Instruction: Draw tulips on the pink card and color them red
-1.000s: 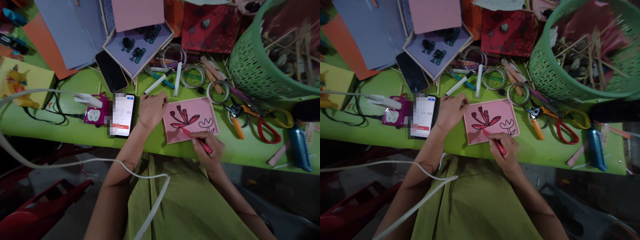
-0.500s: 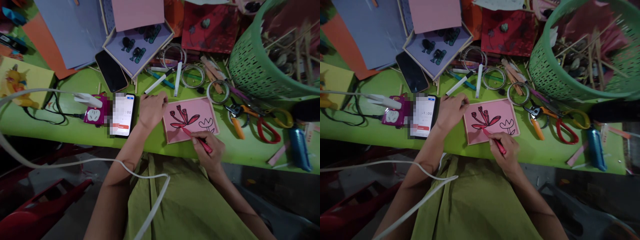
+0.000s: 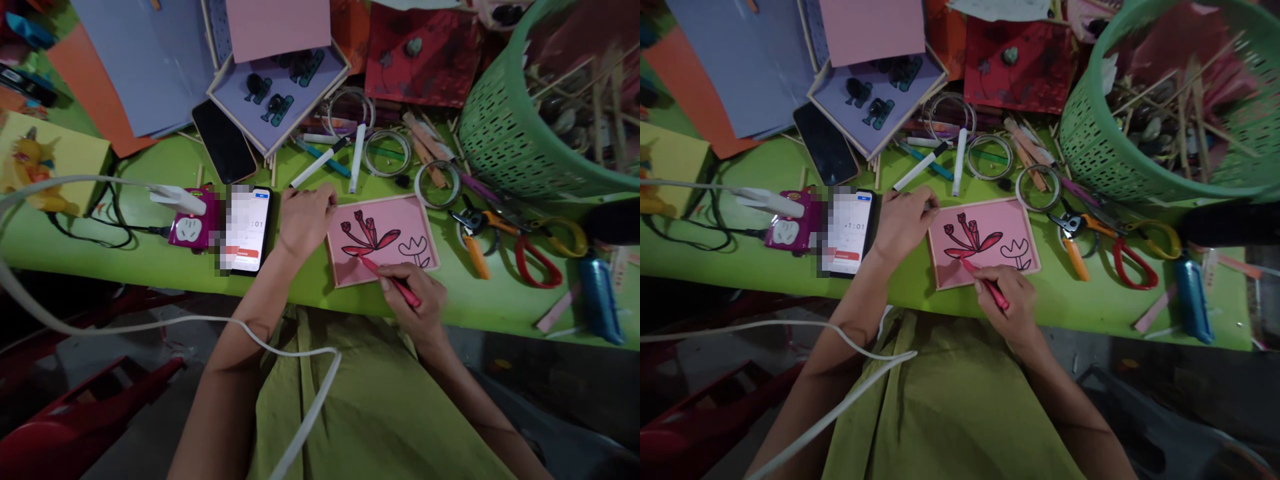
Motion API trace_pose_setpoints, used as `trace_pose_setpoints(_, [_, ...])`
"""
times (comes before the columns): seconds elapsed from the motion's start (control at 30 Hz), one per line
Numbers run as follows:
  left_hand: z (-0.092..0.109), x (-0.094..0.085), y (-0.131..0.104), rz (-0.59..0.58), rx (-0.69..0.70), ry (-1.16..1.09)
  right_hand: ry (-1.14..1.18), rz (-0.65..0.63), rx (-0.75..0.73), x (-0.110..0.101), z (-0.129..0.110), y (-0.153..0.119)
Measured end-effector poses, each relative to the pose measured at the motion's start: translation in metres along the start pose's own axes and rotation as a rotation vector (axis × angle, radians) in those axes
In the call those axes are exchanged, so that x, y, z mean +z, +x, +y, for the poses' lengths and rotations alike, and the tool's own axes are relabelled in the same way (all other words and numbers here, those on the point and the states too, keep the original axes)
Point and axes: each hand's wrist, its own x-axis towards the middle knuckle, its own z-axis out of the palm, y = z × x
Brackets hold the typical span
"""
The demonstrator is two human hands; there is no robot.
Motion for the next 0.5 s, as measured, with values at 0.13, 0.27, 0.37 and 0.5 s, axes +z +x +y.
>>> trace_pose_setpoints(0.13, [-0.0002, 0.0000, -0.0008, 0.001, 0.009, -0.003, -0.012, -0.031, -0.024, -0.0001, 0.0002, 0.0005])
trace_pose_setpoints(0.27, [-0.0003, 0.0005, -0.0009, 0.005, 0.004, -0.006, -0.005, 0.020, 0.006, -0.0002, -0.0008, -0.0006])
trace_pose_setpoints(0.37, [-0.0006, 0.0011, -0.0008, 0.004, 0.005, -0.012, 0.001, 0.033, 0.017, -0.0002, -0.0005, -0.0014])
trace_pose_setpoints(0.5, [-0.0010, 0.0008, -0.0007, 0.005, 0.015, -0.019, 0.003, 0.016, 0.015, -0.0004, -0.0002, -0.0011])
